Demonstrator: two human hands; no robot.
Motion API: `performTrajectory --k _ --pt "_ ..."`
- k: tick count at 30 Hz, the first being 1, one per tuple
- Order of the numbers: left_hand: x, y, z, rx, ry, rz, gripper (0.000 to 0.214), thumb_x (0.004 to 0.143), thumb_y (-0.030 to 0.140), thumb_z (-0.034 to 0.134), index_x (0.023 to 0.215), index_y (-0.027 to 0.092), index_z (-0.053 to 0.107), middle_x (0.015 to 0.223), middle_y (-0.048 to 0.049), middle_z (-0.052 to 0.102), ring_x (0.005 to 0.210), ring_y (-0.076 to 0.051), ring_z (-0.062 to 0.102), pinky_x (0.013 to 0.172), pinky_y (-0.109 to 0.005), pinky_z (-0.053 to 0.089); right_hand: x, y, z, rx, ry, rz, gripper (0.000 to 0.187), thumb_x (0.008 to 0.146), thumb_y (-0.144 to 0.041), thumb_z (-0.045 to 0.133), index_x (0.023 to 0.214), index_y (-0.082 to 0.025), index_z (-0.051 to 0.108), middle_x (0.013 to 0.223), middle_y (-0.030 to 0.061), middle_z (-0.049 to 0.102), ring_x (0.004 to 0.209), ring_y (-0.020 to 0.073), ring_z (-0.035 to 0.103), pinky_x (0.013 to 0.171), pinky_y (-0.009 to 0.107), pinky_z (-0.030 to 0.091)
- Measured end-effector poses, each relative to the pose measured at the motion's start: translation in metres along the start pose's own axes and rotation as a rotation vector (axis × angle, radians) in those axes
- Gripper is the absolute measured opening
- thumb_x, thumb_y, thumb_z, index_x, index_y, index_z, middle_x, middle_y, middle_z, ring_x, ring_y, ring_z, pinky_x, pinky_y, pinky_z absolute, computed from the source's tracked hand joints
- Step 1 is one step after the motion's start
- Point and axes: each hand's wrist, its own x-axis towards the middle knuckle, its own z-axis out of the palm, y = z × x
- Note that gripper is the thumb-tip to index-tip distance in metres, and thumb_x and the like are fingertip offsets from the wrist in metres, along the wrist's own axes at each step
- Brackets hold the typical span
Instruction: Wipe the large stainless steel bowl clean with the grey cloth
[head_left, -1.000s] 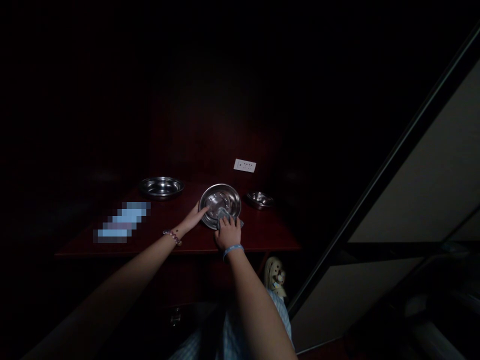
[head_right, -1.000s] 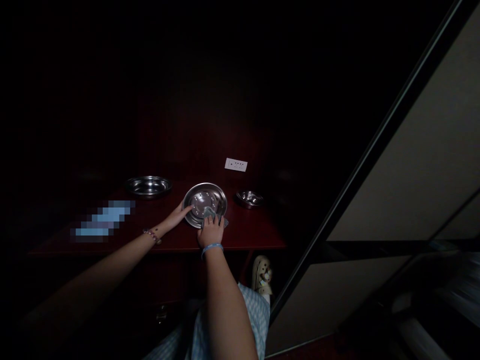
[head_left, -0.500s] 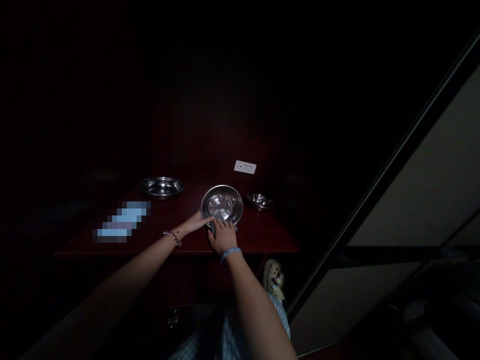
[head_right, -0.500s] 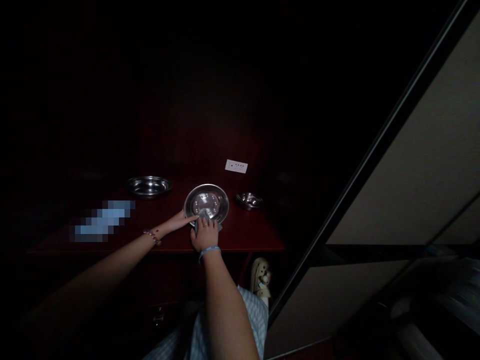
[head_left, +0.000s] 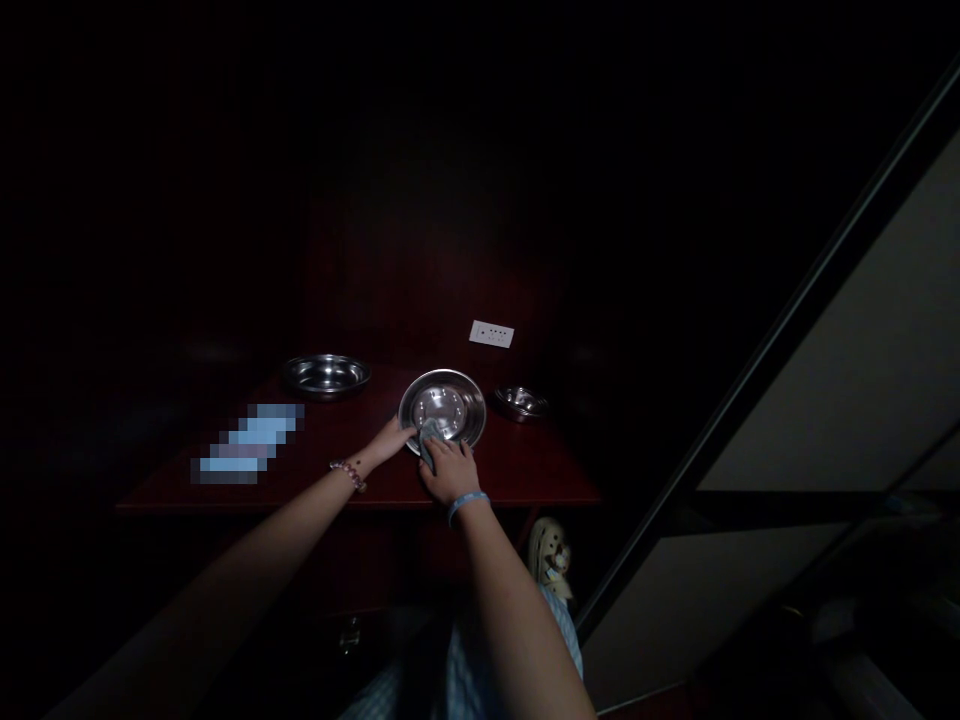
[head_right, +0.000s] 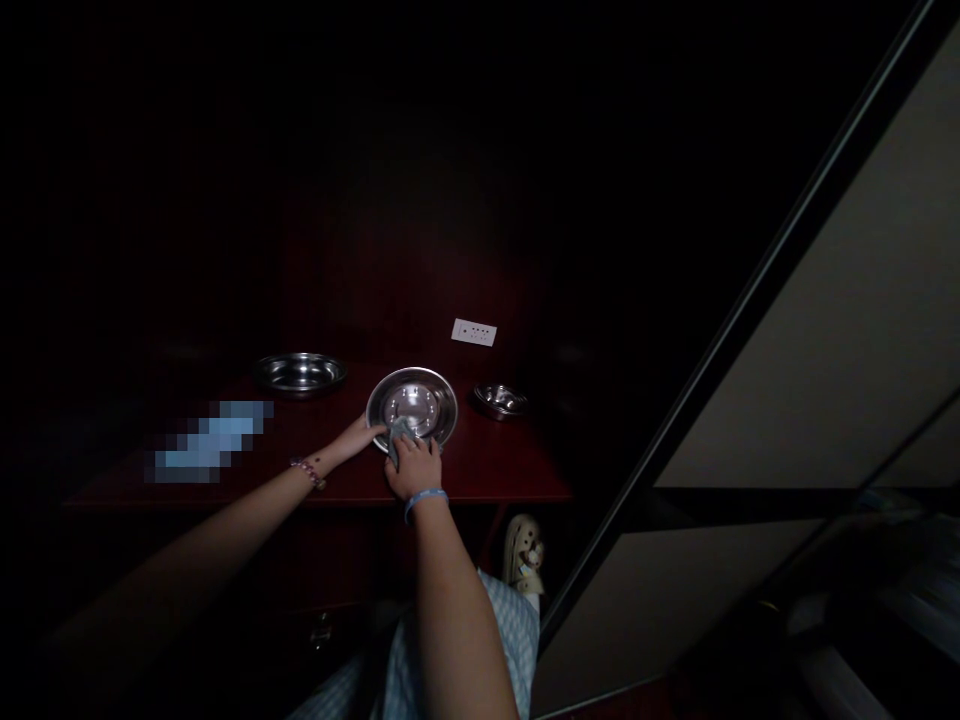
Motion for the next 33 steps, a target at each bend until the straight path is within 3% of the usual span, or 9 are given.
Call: performTrajectory --k 7,14,33 --pt "0.005 -0.010 0.001 0.021 0.032 0.024 0.048 0.067 0.012 0.062 0.115 0.013 0.066 0.127 -0.0126 0.072 0.126 -0.030 0.063 0.119 -0.047 0.039 0.001 0.004 -0.005 -0.127 0.039 0.100 0.045 0.098 -0.030 0.046 0.138 -0.020 0.064 0.149 0.0091 0.059 0.144 0.0273 0.043 0.125 0.050 0.014" --pt "0.004 -0.010 0.005 -0.012 0.018 0.034 0.054 0.071 0.014 0.062 0.124 0.012 0.063 0.133 -0.0150 0.069 0.133 -0.031 0.058 0.121 -0.049 0.036 0.002 0.006 -0.002 -0.169 0.076 0.124 0.049 0.097 -0.028 0.046 0.143 -0.014 0.059 0.154 0.0144 0.052 0.147 0.0300 0.038 0.126 0.052 0.009" --pt "-0.001 0.001 0.005 0.020 0.014 0.009 0.049 0.071 0.012 0.058 0.119 0.013 0.066 0.120 -0.0116 0.075 0.127 -0.031 0.062 0.118 -0.051 0.041 0.002 0.004 0.004 -0.166 0.066 0.078 0.049 0.099 -0.030 0.043 0.141 -0.012 0.060 0.153 0.0137 0.054 0.145 0.0297 0.041 0.126 0.049 0.012"
